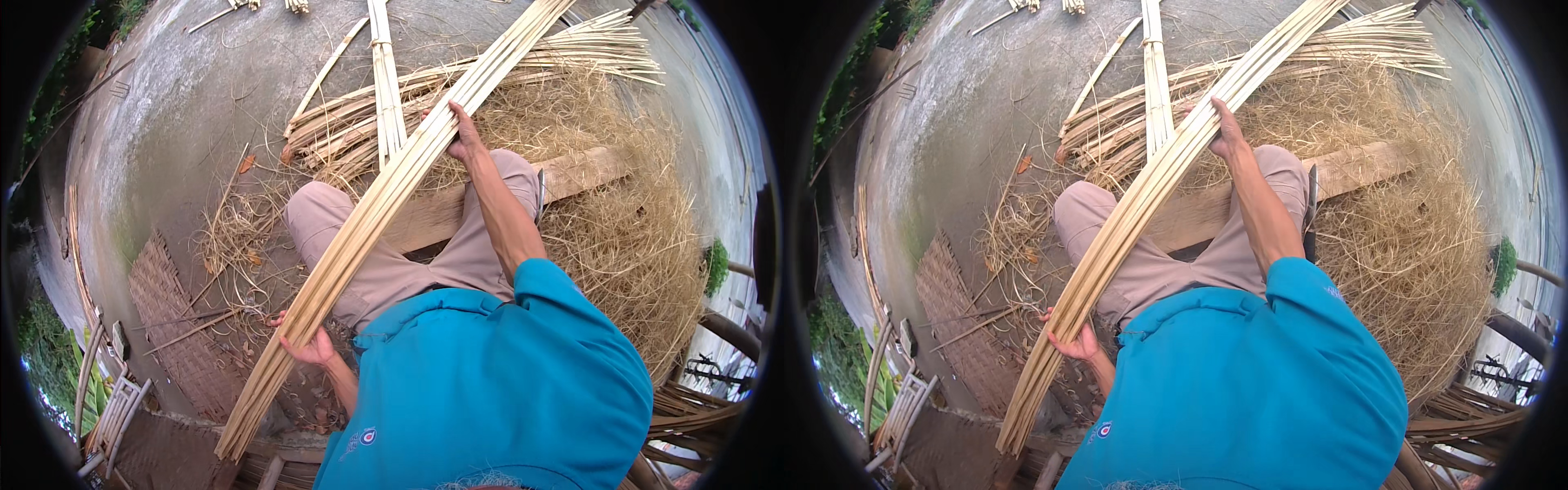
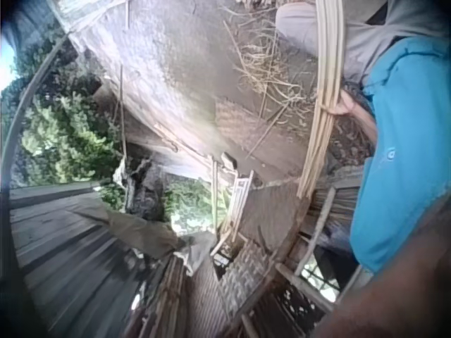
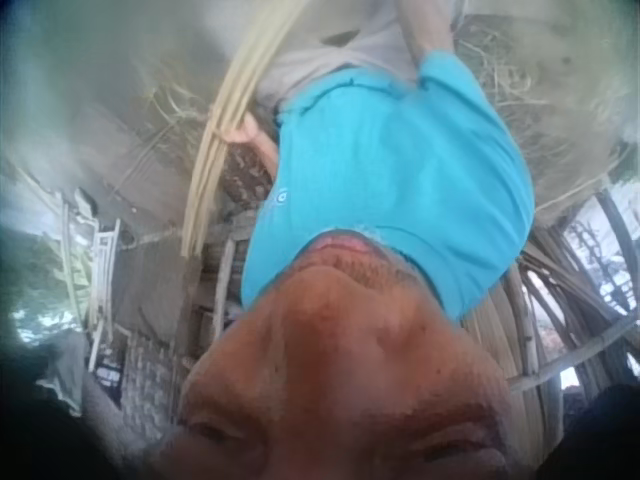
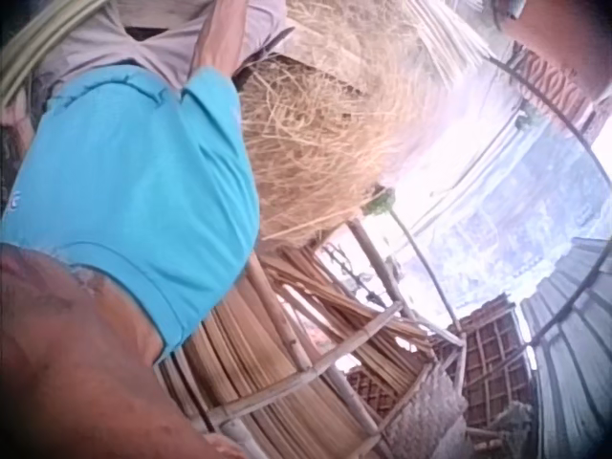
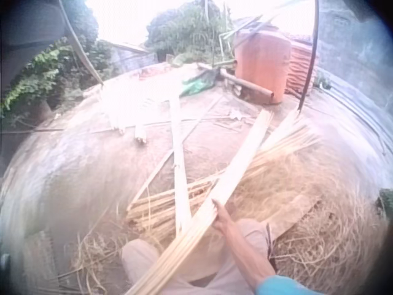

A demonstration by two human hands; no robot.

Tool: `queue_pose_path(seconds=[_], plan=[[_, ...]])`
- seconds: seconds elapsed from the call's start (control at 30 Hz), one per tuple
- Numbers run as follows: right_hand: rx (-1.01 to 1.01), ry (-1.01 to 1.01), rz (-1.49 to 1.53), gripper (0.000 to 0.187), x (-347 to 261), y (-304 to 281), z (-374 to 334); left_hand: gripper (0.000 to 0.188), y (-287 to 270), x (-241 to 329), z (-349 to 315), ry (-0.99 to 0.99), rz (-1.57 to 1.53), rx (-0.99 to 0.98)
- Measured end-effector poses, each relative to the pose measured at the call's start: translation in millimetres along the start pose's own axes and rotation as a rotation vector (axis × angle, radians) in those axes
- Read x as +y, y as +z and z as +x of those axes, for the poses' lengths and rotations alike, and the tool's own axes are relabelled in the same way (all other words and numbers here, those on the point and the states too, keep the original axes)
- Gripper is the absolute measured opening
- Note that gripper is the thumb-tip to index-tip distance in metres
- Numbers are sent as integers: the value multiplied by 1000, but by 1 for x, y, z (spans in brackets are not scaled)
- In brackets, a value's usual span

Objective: The person sits on the ground and repeatedly gathers bamboo strips, aligns them, and ties them into bundles using thin strips. The person handles the strips by hand, forming neat bundles and placing them aside.

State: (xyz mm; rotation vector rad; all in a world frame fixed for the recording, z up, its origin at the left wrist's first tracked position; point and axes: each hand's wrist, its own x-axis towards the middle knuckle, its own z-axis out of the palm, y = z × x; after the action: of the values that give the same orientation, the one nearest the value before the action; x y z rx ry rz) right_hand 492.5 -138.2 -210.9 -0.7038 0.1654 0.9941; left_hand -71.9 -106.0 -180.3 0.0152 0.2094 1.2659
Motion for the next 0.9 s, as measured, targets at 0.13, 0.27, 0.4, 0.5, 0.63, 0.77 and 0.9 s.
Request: queue_pose_path(seconds=[0.13,0.27,0.4,0.5,0.63,0.77,0.9], plan=[[104,2,-184,67,4,-4,-1,44,9,-2,-7,18,7,12],[203,36,-545,49,-1,-9,-37,44,21,0,1,-15,13,-11],[133,27,-762,41,-18,-77,-45,45,18,-3,5,3,27,12],[233,-209,-656,36,-27,-74,-55,47,14,-1,5,6,59,5],[636,-779,-406,31,-66,-63,-58,46,16,-8,5,2,34,12],[551,-704,-1326,46,-44,23,-97,46,11,-7,8,-12,18,18],[55,-538,-1796,55,15,50,-115,46,10,-7,7,-18,22,17]])
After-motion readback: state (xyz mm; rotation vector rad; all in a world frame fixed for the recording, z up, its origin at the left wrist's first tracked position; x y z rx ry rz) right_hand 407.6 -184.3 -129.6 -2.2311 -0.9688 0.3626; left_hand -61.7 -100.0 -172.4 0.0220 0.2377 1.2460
